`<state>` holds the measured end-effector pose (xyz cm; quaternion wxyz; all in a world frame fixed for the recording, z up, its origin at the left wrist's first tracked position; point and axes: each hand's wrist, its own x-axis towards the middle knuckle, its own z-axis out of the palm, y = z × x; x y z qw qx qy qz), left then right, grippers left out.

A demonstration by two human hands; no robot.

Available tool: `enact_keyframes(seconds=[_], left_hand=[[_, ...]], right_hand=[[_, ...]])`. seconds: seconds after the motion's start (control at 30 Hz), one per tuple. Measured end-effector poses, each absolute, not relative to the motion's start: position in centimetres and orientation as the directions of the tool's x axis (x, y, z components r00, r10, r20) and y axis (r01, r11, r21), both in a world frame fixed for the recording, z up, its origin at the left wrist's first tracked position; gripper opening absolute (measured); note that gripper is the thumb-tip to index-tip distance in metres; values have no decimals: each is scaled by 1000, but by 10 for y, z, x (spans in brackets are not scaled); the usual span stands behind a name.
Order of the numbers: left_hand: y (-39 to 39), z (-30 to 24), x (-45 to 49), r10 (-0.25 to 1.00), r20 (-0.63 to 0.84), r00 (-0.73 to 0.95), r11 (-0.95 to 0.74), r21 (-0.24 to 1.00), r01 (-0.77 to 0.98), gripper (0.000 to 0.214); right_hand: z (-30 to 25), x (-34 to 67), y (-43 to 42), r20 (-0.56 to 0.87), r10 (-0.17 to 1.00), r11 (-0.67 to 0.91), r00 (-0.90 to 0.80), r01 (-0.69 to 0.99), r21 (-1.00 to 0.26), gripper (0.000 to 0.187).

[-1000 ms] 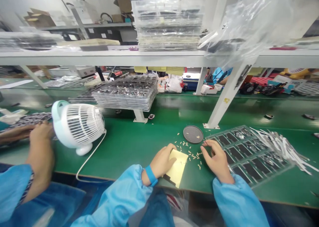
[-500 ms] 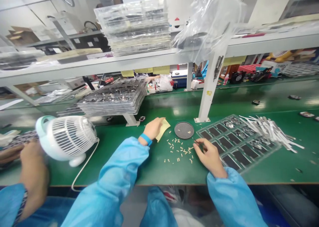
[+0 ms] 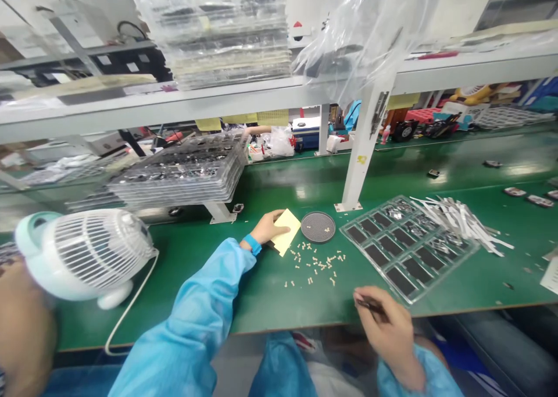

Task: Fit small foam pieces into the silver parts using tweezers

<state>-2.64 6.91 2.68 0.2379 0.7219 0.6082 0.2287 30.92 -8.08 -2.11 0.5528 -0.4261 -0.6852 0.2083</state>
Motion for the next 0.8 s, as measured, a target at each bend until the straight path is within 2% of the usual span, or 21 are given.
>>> enact_keyframes(seconds=[0.13,0.23,0.33,0.47,0.67,0.8], left_hand=[[66,30,-30,988,-50,148,-84,630,772,30],[71,45,-38,994,-16,104,-78,557,827,30],[79,59,-45,997,40,74,-83,429,899,30],[83,58,-43,995,42,94,-102,294,950,29],[66,45,-40,992,67,111,-124,231,965,34],[67,49,-62,993,106,49,-73,239,968,41]], right_hand=[[-41,323,-113,524,851,479,20,376,-793,12],[-68,332,-130,416,909,378,33,361,-853,11],[-96,336,-142,337,941,300,35,379,-875,13],[-113,333,-151,301,953,287,-25,394,-873,15],[-105,324,-149,322,944,327,-77,365,-872,14],[-99,320,-146,317,944,328,-90,354,-876,14]])
